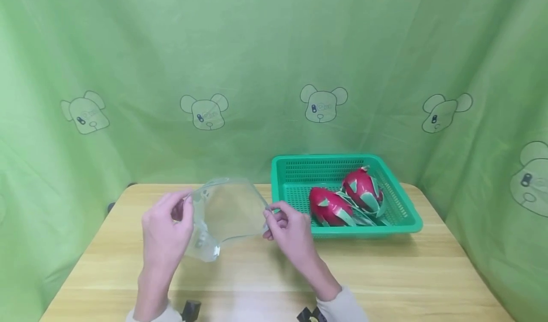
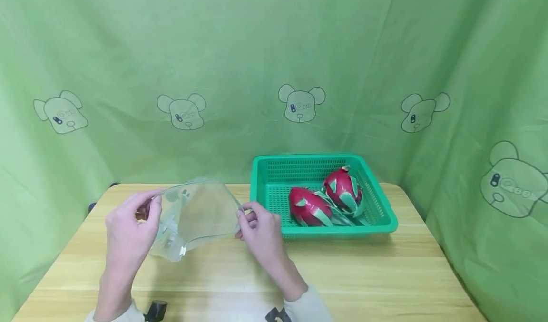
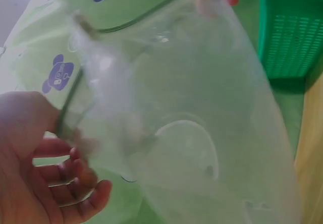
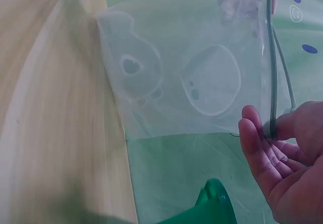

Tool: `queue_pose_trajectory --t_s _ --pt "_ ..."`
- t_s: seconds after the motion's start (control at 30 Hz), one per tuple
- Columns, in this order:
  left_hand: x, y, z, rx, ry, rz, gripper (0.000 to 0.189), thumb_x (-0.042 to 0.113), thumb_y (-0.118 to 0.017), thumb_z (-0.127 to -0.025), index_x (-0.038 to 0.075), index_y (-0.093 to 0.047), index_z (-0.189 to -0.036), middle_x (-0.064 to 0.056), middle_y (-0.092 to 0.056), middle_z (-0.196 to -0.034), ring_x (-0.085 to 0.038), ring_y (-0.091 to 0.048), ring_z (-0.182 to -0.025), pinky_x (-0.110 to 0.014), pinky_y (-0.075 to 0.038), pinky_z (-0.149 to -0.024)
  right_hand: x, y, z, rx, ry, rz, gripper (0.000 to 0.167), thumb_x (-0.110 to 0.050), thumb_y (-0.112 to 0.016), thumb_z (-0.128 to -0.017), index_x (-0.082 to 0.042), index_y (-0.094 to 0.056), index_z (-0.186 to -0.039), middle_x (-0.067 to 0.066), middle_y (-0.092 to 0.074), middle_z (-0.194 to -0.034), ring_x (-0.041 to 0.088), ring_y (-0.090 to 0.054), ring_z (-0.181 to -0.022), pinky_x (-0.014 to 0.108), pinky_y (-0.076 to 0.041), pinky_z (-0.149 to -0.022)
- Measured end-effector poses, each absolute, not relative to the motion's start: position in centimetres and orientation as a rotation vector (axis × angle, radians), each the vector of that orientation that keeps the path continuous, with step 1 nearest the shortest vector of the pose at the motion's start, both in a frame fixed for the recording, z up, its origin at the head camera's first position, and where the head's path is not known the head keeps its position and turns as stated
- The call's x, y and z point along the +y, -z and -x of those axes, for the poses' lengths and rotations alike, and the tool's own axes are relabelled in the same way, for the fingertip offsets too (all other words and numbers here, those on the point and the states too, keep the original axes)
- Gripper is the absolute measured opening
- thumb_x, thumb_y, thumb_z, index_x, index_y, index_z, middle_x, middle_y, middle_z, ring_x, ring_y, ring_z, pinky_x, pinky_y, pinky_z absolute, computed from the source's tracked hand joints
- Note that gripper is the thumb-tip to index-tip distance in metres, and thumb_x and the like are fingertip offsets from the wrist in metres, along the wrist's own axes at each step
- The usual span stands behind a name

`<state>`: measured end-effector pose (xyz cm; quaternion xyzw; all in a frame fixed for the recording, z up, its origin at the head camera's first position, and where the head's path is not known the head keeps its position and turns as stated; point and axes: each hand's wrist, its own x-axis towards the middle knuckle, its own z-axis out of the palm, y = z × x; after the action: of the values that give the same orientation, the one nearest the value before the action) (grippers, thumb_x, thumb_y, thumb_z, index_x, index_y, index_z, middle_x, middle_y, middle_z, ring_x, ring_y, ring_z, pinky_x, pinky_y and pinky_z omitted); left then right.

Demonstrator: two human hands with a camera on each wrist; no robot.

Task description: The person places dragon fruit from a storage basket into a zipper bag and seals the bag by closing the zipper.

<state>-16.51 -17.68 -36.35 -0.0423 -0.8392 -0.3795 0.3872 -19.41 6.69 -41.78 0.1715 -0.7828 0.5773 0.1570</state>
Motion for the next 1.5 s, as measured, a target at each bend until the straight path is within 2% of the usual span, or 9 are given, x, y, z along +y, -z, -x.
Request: queue_pose_trajectory --t_s 0.27,0.5,0.57,0.73,0.87,1.0,1.23,1.37,1.5 --pt "-17.5 36.4 16.9 -2.179 1.010 0.133 0.013 0.002 -0.067 -0.095 0.001 -0.077 -0.102 -0.004 -0.066 -0.079 -0.013 -0.062 -0.069 -0.008 -0.050 -0.064 7.2 40.9 20.3 -2.280 -1.642 -0.517 0.012 -0.002 -0.070 -0.096 0.002 -0.070 -0.108 0.004 -0.072 -0.074 0.012 -0.070 -0.057 0.028 -0.060 -0.053" --pt "-17.3 36.6 16.9 -2.153 1.084 0.115 0.016 0.004 -0.066 -0.096 0.001 -0.077 -0.107 -0.007 -0.066 -0.105 -0.019 -0.067 -0.093 -0.008 -0.054 -0.071 7.2 40.5 20.2 -2.328 -1.659 -0.509 0.018 -0.004 -0.071 -0.096 -0.002 -0.069 -0.114 0.002 -0.071 -0.074 0.012 -0.070 -0.059 0.027 -0.061 -0.055" --pt "-17.3 36.8 17.0 -2.139 1.085 0.127 0.015 0.004 -0.065 -0.096 0.001 -0.077 -0.106 -0.007 -0.068 -0.107 -0.021 -0.068 -0.097 -0.008 -0.054 -0.071 7.2 40.4 20.2 -2.343 -1.648 -0.514 0.018 -0.005 -0.071 -0.097 -0.002 -0.069 -0.114 0.001 -0.071 -0.074 0.012 -0.070 -0.059 0.027 -0.061 -0.055" --pt "-16.9 37.1 17.2 -2.074 1.055 0.168 0.013 0.002 -0.064 -0.096 0.001 -0.077 -0.100 -0.007 -0.071 -0.100 -0.022 -0.071 -0.093 -0.018 -0.058 -0.074 7.2 39.9 20.0 -2.383 -1.566 -0.532 0.018 -0.007 -0.072 -0.096 -0.005 -0.069 -0.114 -0.003 -0.072 -0.075 0.009 -0.070 -0.060 0.026 -0.060 -0.055" --pt "-16.7 37.1 17.2 -2.028 1.030 0.186 0.014 0.001 -0.064 -0.096 0.001 -0.077 -0.097 -0.007 -0.072 -0.097 -0.023 -0.072 -0.091 -0.027 -0.060 -0.076 7.4 39.6 19.6 -2.411 -1.473 -0.560 0.022 -0.009 -0.075 -0.094 -0.007 -0.069 -0.114 -0.005 -0.073 -0.077 0.012 -0.072 -0.063 0.024 -0.059 -0.056" --pt "-16.5 37.1 17.2 -2.006 1.039 0.193 0.014 0.000 -0.064 -0.096 0.001 -0.077 -0.098 -0.007 -0.072 -0.097 -0.023 -0.072 -0.090 -0.025 -0.060 -0.077 7.4 39.2 19.3 -2.424 -1.431 -0.597 0.023 -0.011 -0.076 -0.093 -0.007 -0.070 -0.115 -0.004 -0.074 -0.078 0.017 -0.073 -0.066 0.023 -0.059 -0.059" --pt "-16.3 37.4 17.3 -1.958 1.030 0.168 0.015 0.001 -0.063 -0.097 0.001 -0.078 -0.099 -0.007 -0.072 -0.098 -0.024 -0.070 -0.087 -0.020 -0.057 -0.081 7.6 38.8 19.0 -2.426 -1.358 -0.631 0.022 -0.013 -0.078 -0.092 -0.010 -0.071 -0.113 -0.005 -0.075 -0.082 0.005 -0.070 -0.069 0.021 -0.060 -0.067" --pt "-16.1 37.4 17.5 -1.921 1.043 0.170 0.016 0.002 -0.062 -0.098 0.001 -0.077 -0.103 -0.008 -0.074 -0.102 -0.026 -0.070 -0.088 -0.017 -0.053 -0.085 8.4 38.3 19.1 -2.412 -1.299 -0.632 0.022 -0.015 -0.079 -0.091 -0.011 -0.072 -0.112 -0.004 -0.075 -0.083 0.004 -0.070 -0.071 0.021 -0.060 -0.067" --pt "-16.3 37.4 17.5 -1.926 1.046 0.175 0.019 0.005 -0.061 -0.100 0.001 -0.076 -0.111 -0.009 -0.075 -0.109 -0.026 -0.072 -0.093 -0.020 -0.055 -0.088 9.8 37.8 19.6 -2.430 -1.255 -0.601 0.023 -0.018 -0.079 -0.092 -0.013 -0.071 -0.113 -0.004 -0.075 -0.086 0.004 -0.070 -0.073 0.021 -0.060 -0.069"
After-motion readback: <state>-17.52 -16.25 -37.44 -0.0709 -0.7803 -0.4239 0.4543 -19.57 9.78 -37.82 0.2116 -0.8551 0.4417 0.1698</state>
